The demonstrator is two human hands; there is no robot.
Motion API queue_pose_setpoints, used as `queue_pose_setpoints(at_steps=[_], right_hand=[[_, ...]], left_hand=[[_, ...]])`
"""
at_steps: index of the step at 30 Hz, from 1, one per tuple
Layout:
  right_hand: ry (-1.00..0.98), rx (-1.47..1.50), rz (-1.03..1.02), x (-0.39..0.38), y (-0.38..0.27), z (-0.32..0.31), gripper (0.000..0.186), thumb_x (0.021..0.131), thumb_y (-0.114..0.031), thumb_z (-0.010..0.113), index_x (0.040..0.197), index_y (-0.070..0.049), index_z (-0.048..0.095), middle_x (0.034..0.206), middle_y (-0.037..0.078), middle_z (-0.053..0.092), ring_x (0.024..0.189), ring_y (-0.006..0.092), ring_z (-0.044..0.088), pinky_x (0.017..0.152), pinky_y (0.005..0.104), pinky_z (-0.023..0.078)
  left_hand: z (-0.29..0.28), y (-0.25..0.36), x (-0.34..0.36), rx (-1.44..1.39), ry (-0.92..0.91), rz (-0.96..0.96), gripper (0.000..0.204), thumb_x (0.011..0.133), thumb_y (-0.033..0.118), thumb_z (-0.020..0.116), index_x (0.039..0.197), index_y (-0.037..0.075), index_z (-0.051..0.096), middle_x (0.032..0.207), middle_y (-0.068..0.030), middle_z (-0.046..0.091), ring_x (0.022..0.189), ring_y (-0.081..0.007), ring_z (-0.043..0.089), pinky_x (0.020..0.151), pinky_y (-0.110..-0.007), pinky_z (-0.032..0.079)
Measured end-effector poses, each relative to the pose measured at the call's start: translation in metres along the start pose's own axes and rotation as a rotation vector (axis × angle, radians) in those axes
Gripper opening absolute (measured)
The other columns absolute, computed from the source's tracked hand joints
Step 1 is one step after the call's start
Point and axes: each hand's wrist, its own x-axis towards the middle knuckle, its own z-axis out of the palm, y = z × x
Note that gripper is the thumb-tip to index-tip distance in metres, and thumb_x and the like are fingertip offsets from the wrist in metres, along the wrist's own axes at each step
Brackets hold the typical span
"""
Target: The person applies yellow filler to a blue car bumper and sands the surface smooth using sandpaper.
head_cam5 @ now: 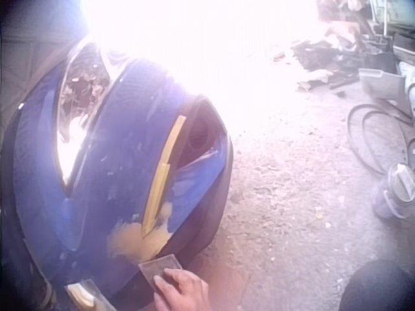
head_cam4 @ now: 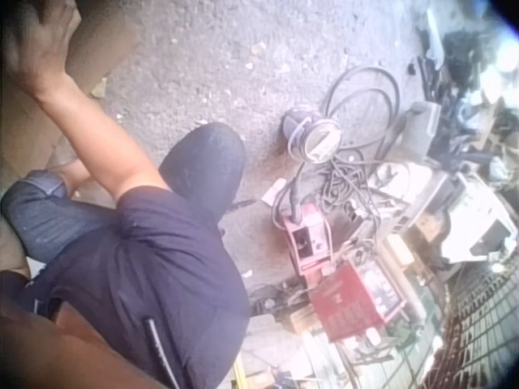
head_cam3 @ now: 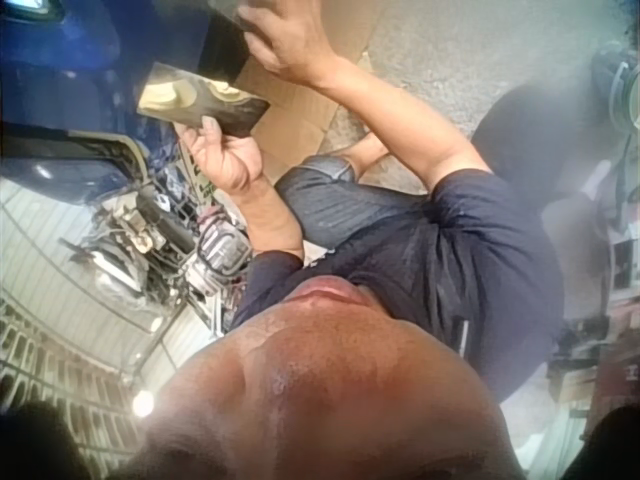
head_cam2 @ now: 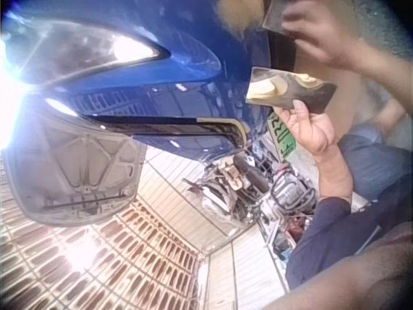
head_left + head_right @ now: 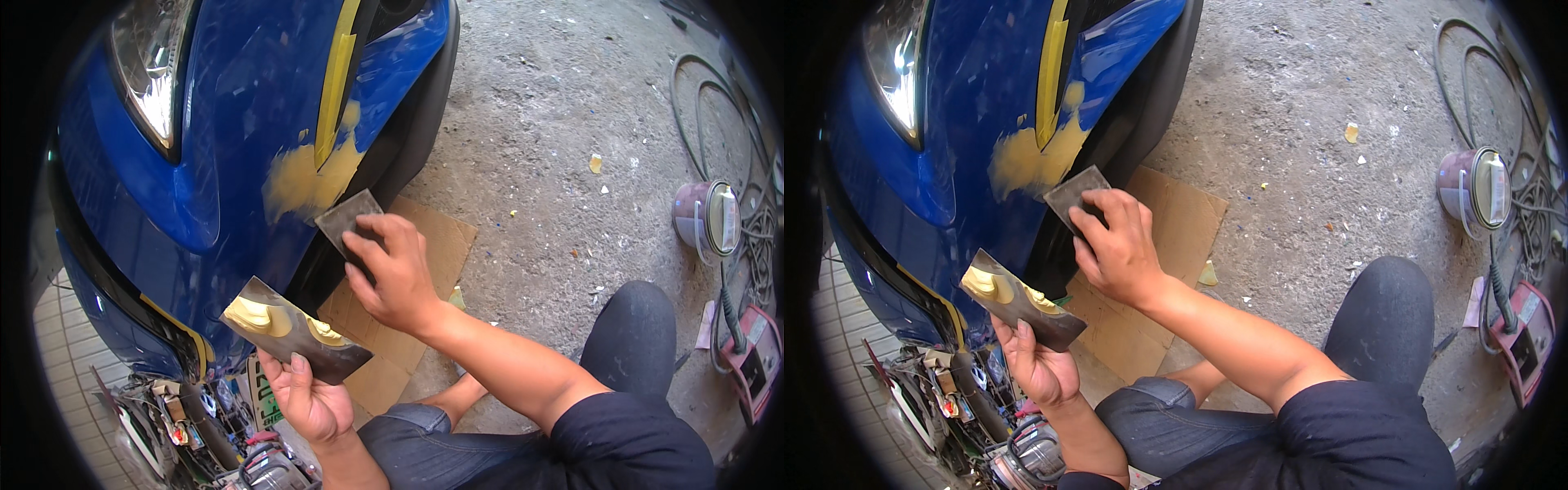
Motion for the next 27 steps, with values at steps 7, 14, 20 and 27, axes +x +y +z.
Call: queue_pose_setpoints(at_steps=[7, 14, 20, 27], right_hand=[[-0.587, 1.346, 0.287, -0.01, -0.012, -0.068, 0.029, 0.077, -0.012, 0.073, 0.104, -0.003, 0.069, 0.119, 0.014, 0.058, 0.114, 0.0253, 0.054, 0.097, 0.0371, 0.042], [-0.216, 0.751, 0.34, -0.011, 0.017, -0.041, 0.034, 0.082, -0.017, 0.07, 0.112, -0.004, 0.063, 0.117, 0.01, 0.061, 0.112, 0.0208, 0.055, 0.097, 0.0346, 0.043], [0.272, 0.776, 0.544, 0.039, 0.017, -0.001, 0.038, 0.089, -0.023, 0.065, 0.12, -0.002, 0.057, 0.116, 0.008, 0.058, 0.104, 0.0174, 0.057, 0.088, 0.0314, 0.047], [0.285, 0.514, 0.384, 0.032, -0.002, 0.019, 0.032, 0.083, -0.015, 0.066, 0.109, 0.001, 0.058, 0.117, 0.019, 0.055, 0.109, 0.0336, 0.055, 0.095, 0.0373, 0.043]], left_hand=[[0.004, 0.001, 0.001, -0.041, -0.03, -0.031, 0.052, 0.094, -0.003, 0.046, 0.143, 0.004, 0.033, 0.138, -0.014, 0.048, 0.125, -0.0252, 0.049, 0.109, -0.041, 0.037], [0.01, 0.006, -0.003, 0.027, -0.003, 0.052, 0.054, 0.092, -0.003, 0.048, 0.144, 0.004, 0.032, 0.139, -0.0138, 0.047, 0.126, -0.0255, 0.047, 0.11, -0.042, 0.034], [0.009, 0.005, -0.005, 0.012, -0.03, 0.034, 0.056, 0.092, -0.003, 0.048, 0.145, 0.005, 0.031, 0.141, -0.0125, 0.045, 0.126, -0.0252, 0.046, 0.111, -0.042, 0.033], [0.005, 0.004, -0.006, 0.029, -0.034, 0.05, 0.054, 0.093, -0.001, 0.048, 0.145, 0.006, 0.033, 0.142, -0.0121, 0.045, 0.127, -0.0251, 0.045, 0.111, -0.043, 0.033]])
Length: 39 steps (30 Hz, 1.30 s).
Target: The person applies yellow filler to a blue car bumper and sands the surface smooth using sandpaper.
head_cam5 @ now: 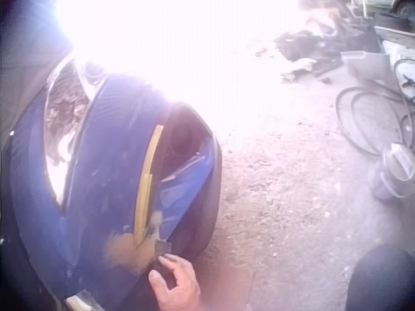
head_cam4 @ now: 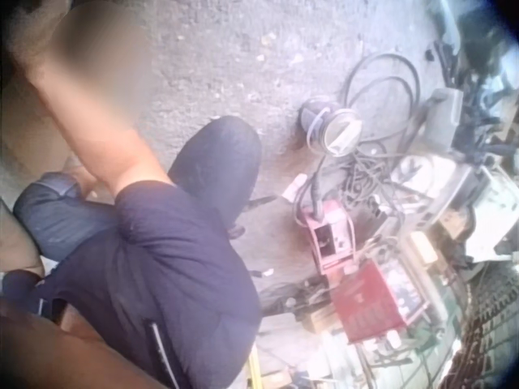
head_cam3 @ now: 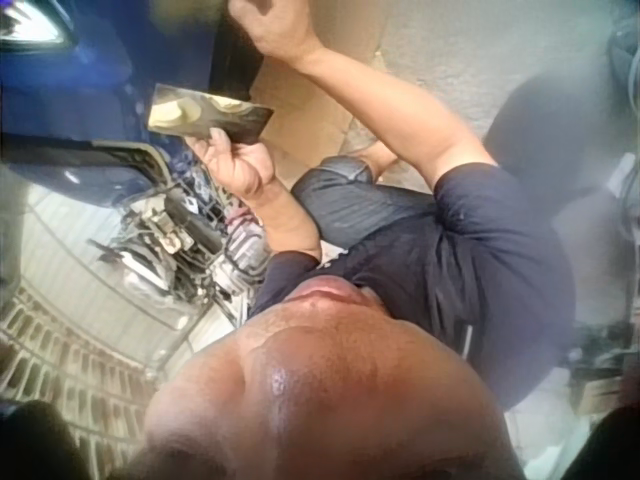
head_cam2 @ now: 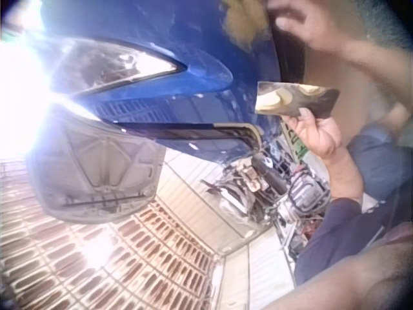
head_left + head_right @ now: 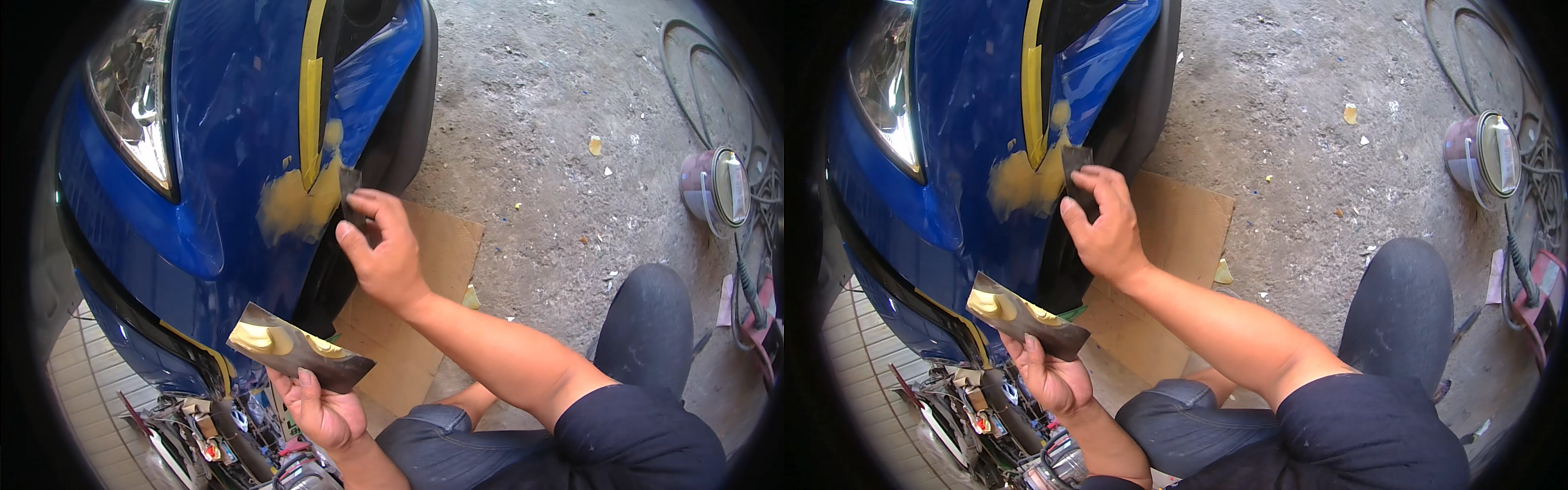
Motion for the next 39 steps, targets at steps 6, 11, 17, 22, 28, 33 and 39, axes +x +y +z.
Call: queue_pose_setpoints(at_steps=[6, 11, 17, 22, 28, 33, 39], right_hand=[[-0.189, 0.044, 0.118, -0.043, 0.01, -0.013, 0.033, 0.082, -0.015, 0.066, 0.111, -0.001, 0.059, 0.118, 0.018, 0.055, 0.11, 0.0332, 0.054, 0.096, 0.0373, 0.042], [-0.21, 0.366, 0.392, -0.047, 0.007, -0.025, 0.038, 0.091, -0.017, 0.062, 0.124, 0.0, 0.052, 0.116, 0.007, 0.057, 0.107, 0.0149, 0.054, 0.093, 0.0283, 0.043], [-0.125, 0.486, 0.344, -0.024, 0.007, -0.02, 0.037, 0.094, -0.019, 0.058, 0.124, 0.0, 0.047, 0.109, 0.006, 0.059, 0.096, 0.0122, 0.056, 0.089, 0.0294, 0.046], [-0.078, 0.478, 0.326, -0.016, 0.001, -0.013, 0.035, 0.093, -0.022, 0.06, 0.12, -0.001, 0.052, 0.108, 0.004, 0.059, 0.099, 0.0105, 0.053, 0.088, 0.0258, 0.044], [-0.036, 0.446, 0.287, -0.014, 0.007, 0.001, 0.036, 0.093, -0.023, 0.061, 0.12, -0.001, 0.052, 0.113, 0.007, 0.055, 0.102, 0.0135, 0.054, 0.087, 0.0278, 0.047], [-0.07, 0.242, 0.325, -0.024, 0.0, 0.011, 0.04, 0.092, -0.026, 0.063, 0.12, 0.0, 0.052, 0.116, 0.012, 0.051, 0.105, 0.0207, 0.056, 0.086, 0.0323, 0.051], [-0.058, 0.271, 0.368, -0.041, 0.01, 0.005, 0.039, 0.091, -0.026, 0.063, 0.119, 0.0, 0.053, 0.116, 0.012, 0.053, 0.107, 0.0214, 0.056, 0.086, 0.0323, 0.051]], left_hand=[[-0.005, -0.002, 0.003, -0.029, -0.035, -0.013, 0.052, 0.094, -0.001, 0.048, 0.144, 0.005, 0.034, 0.142, -0.0127, 0.045, 0.128, -0.0248, 0.045, 0.111, -0.042, 0.032], [-0.004, -0.002, 0.003, -0.023, -0.038, -0.021, 0.051, 0.094, -0.001, 0.048, 0.143, 0.005, 0.035, 0.141, -0.0128, 0.046, 0.127, -0.025, 0.046, 0.111, -0.042, 0.033], [0.0, -0.001, 0.002, -0.009, -0.018, -0.013, 0.05, 0.094, -0.001, 0.047, 0.143, 0.005, 0.036, 0.141, -0.0122, 0.046, 0.127, -0.0248, 0.046, 0.11, -0.041, 0.034], [-0.002, 0.0, 0.001, -0.003, -0.015, -0.024, 0.052, 0.094, -0.001, 0.047, 0.144, 0.005, 0.034, 0.141, -0.012, 0.046, 0.127, -0.0247, 0.046, 0.11, -0.041, 0.034], [0.001, 0.0, -0.001, -0.006, -0.023, -0.017, 0.054, 0.094, -0.001, 0.047, 0.145, 0.005, 0.032, 0.142, -0.012, 0.045, 0.127, -0.0247, 0.046, 0.111, -0.041, 0.033], [0.0, 0.0, -0.001, -0.008, -0.019, -0.021, 0.053, 0.094, -0.001, 0.047, 0.145, 0.005, 0.032, 0.142, -0.012, 0.045, 0.127, -0.0245, 0.046, 0.11, -0.041, 0.034], [-0.001, 0.0, 0.0, -0.009, -0.006, -0.025, 0.053, 0.094, -0.001, 0.047, 0.145, 0.005, 0.032, 0.142, -0.0121, 0.045, 0.127, -0.0246, 0.046, 0.11, -0.042, 0.034]])
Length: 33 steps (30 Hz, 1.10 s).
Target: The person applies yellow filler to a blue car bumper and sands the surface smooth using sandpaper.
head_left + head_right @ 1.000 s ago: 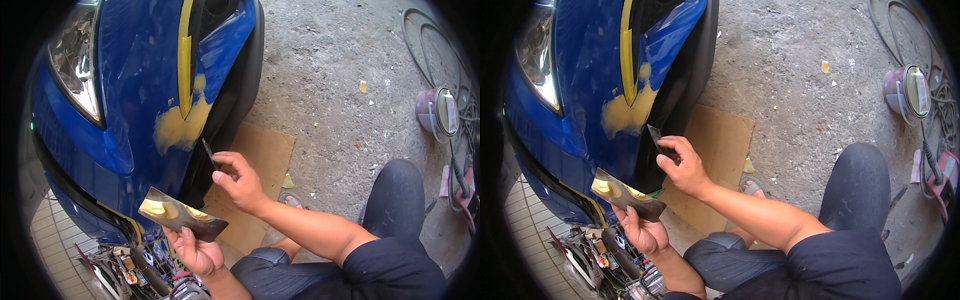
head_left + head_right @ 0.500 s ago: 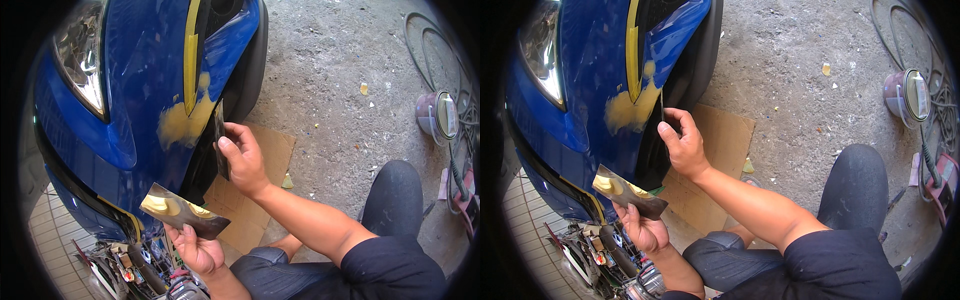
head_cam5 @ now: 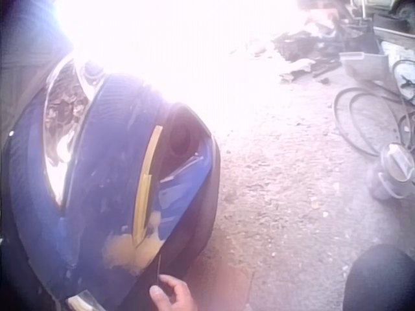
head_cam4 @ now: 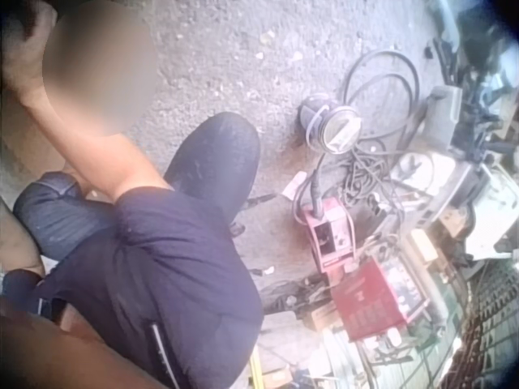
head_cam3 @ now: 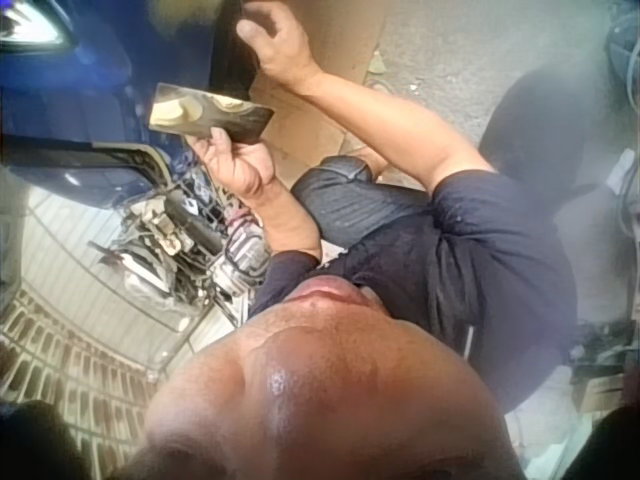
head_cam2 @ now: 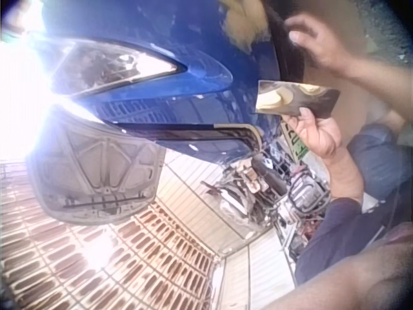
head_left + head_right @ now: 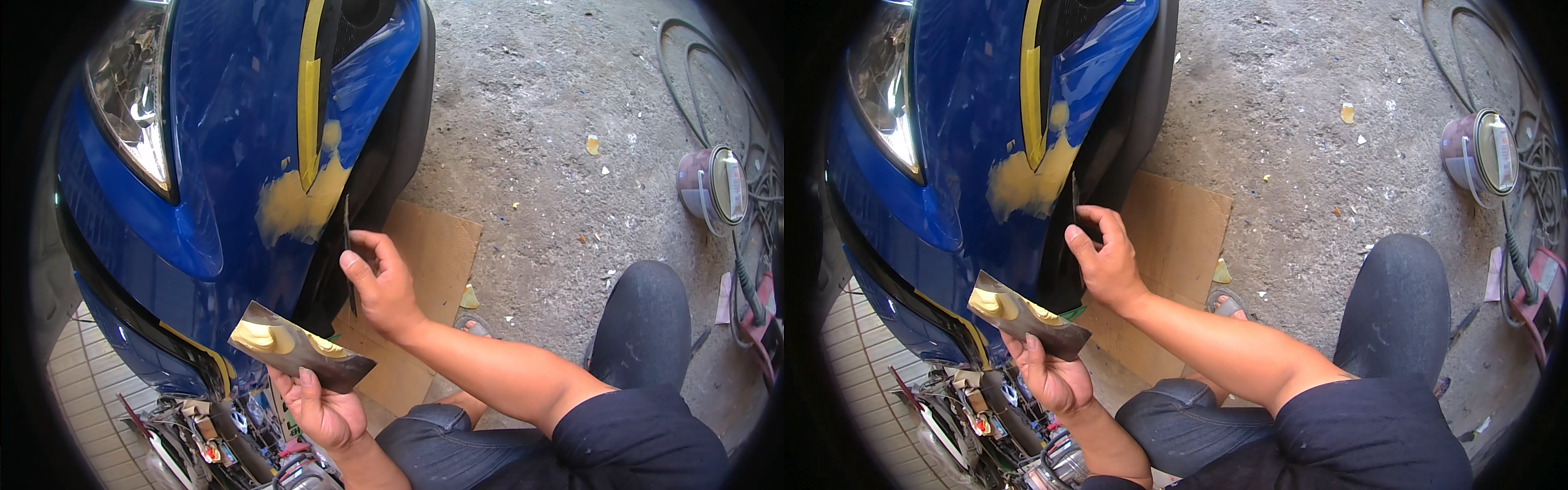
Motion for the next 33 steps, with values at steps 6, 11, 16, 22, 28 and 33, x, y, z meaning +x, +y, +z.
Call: queue_pose_setpoints(at_steps=[6, 11, 16, 22, 28, 33], right_hand=[[0.058, -0.014, -0.086, 0.02, -0.013, 0.009, 0.04, 0.09, -0.026, 0.063, 0.119, 0.0, 0.053, 0.119, 0.013, 0.052, 0.109, 0.0225, 0.055, 0.089, 0.033, 0.049], [0.016, -0.121, -0.045, -0.004, -0.008, 0.007, 0.038, 0.089, -0.023, 0.064, 0.118, -0.001, 0.054, 0.12, 0.013, 0.052, 0.108, 0.0244, 0.056, 0.089, 0.0336, 0.05], [0.063, -0.118, -0.041, 0.014, -0.017, -0.001, 0.038, 0.089, -0.023, 0.064, 0.118, -0.001, 0.055, 0.12, 0.013, 0.052, 0.108, 0.0245, 0.056, 0.089, 0.0337, 0.05], [0.052, -0.227, -0.131, 0.012, -0.009, 0.005, 0.038, 0.085, -0.025, 0.067, 0.113, -0.002, 0.055, 0.117, 0.014, 0.053, 0.105, 0.0274, 0.056, 0.086, 0.0344, 0.047], [-0.187, 0.012, 0.065, -0.028, -0.019, -0.028, 0.035, 0.085, -0.019, 0.068, 0.114, -0.001, 0.059, 0.124, 0.01, 0.051, 0.103, 0.0165, 0.055, 0.085, 0.0312, 0.048], [-0.83, 0.215, -0.084, -0.02, -0.071, -0.061, 0.031, 0.079, -0.011, 0.073, 0.108, -0.002, 0.066, 0.123, 0.011, 0.054, 0.11, 0.0195, 0.054, 0.094, 0.0337, 0.043]], left_hand=[[0.0, 0.001, -0.002, 0.002, -0.013, 0.011, 0.054, 0.094, -0.002, 0.047, 0.145, 0.005, 0.032, 0.142, -0.0124, 0.045, 0.127, -0.0248, 0.046, 0.11, -0.042, 0.034], [0.001, 0.001, -0.001, 0.002, -0.016, 0.011, 0.054, 0.094, -0.002, 0.047, 0.145, 0.004, 0.032, 0.142, -0.0126, 0.045, 0.127, -0.0248, 0.046, 0.11, -0.042, 0.033], [0.0, 0.002, -0.002, 0.006, -0.015, 0.014, 0.054, 0.094, -0.002, 0.048, 0.145, 0.004, 0.032, 0.141, -0.0127, 0.046, 0.127, -0.0246, 0.046, 0.11, -0.041, 0.034], [0.005, 0.001, -0.002, -0.022, 0.066, 0.006, 0.056, 0.09, -0.005, 0.049, 0.143, 0.005, 0.034, 0.137, -0.0134, 0.048, 0.124, -0.0261, 0.049, 0.109, -0.043, 0.037], [0.001, 0.001, 0.001, 0.017, 0.026, -0.023, 0.052, 0.094, -0.001, 0.048, 0.143, 0.004, 0.034, 0.138, -0.0135, 0.048, 0.124, -0.0245, 0.049, 0.11, -0.04, 0.035], [0.003, 0.001, 0.003, -0.015, 0.016, -0.055, 0.049, 0.094, -0.001, 0.047, 0.142, 0.004, 0.035, 0.136, -0.0134, 0.049, 0.123, -0.0245, 0.05, 0.109, -0.04, 0.036]])
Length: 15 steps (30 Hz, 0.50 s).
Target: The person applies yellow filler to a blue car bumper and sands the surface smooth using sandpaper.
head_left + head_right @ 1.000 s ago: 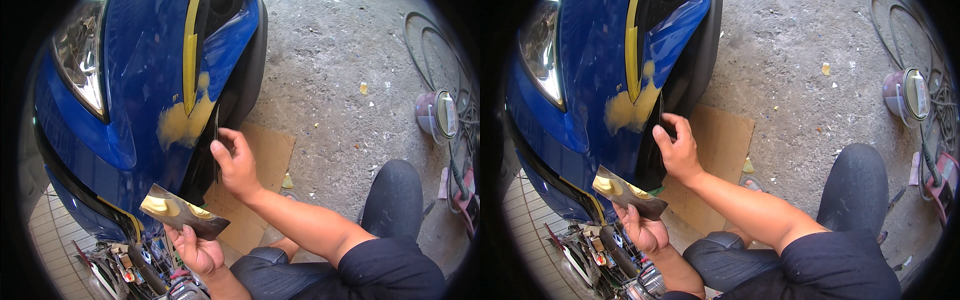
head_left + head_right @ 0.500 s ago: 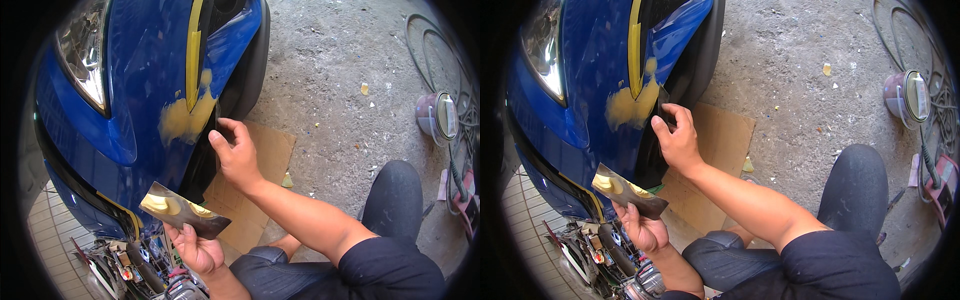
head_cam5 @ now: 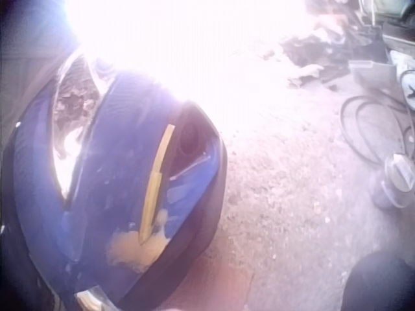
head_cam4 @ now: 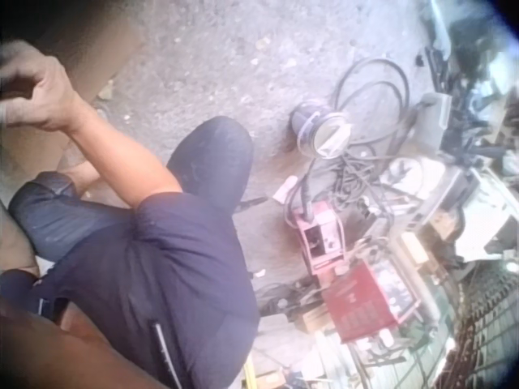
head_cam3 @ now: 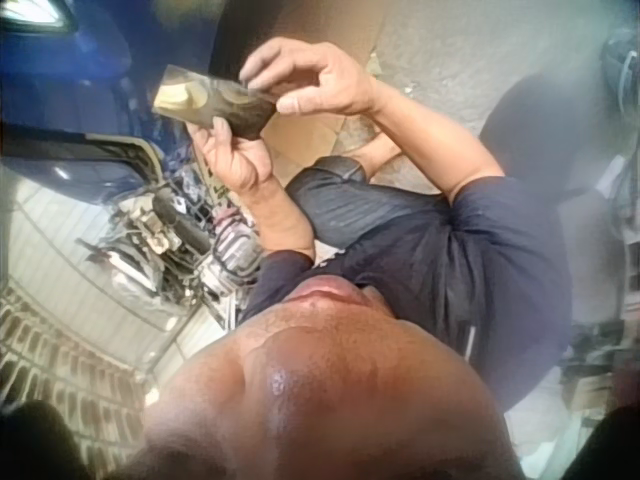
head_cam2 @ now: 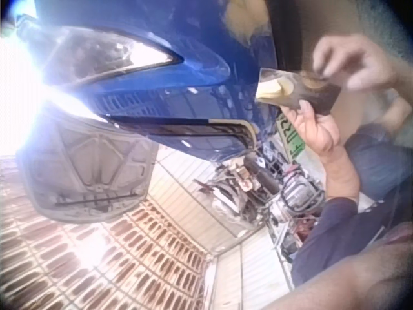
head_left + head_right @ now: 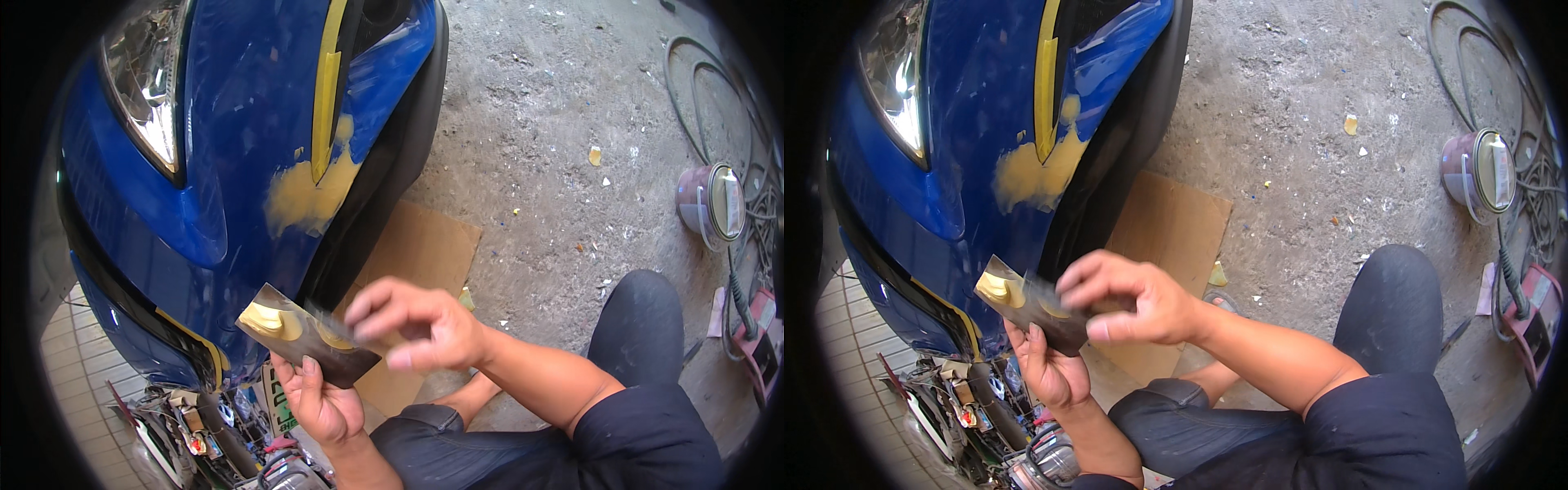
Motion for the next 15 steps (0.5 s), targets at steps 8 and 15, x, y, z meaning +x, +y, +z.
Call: queue_pose_setpoints(at_steps=[8, 15], right_hand=[[0.009, -0.735, -0.094, -0.009, -0.001, -0.035, 0.027, 0.072, -0.009, 0.072, 0.097, -0.004, 0.067, 0.114, 0.011, 0.061, 0.111, 0.0293, 0.053, 0.096, 0.0389, 0.043], [0.398, 0.354, 0.384, -0.013, -0.04, -0.05, 0.038, 0.083, -0.007, 0.066, 0.118, -0.004, 0.054, 0.109, 0.006, 0.063, 0.099, 0.0143, 0.06, 0.088, 0.031, 0.049]], left_hand=[[0.016, 0.009, 0.0, -0.005, -0.006, 0.087, 0.049, 0.094, -0.002, 0.046, 0.142, 0.004, 0.035, 0.137, -0.0122, 0.049, 0.123, -0.0235, 0.049, 0.109, -0.04, 0.037], [0.023, 0.006, -0.003, -0.009, 0.075, 0.22, 0.049, 0.093, -0.001, 0.048, 0.141, 0.005, 0.037, 0.137, -0.0116, 0.049, 0.124, -0.0252, 0.048, 0.109, -0.042, 0.035]])
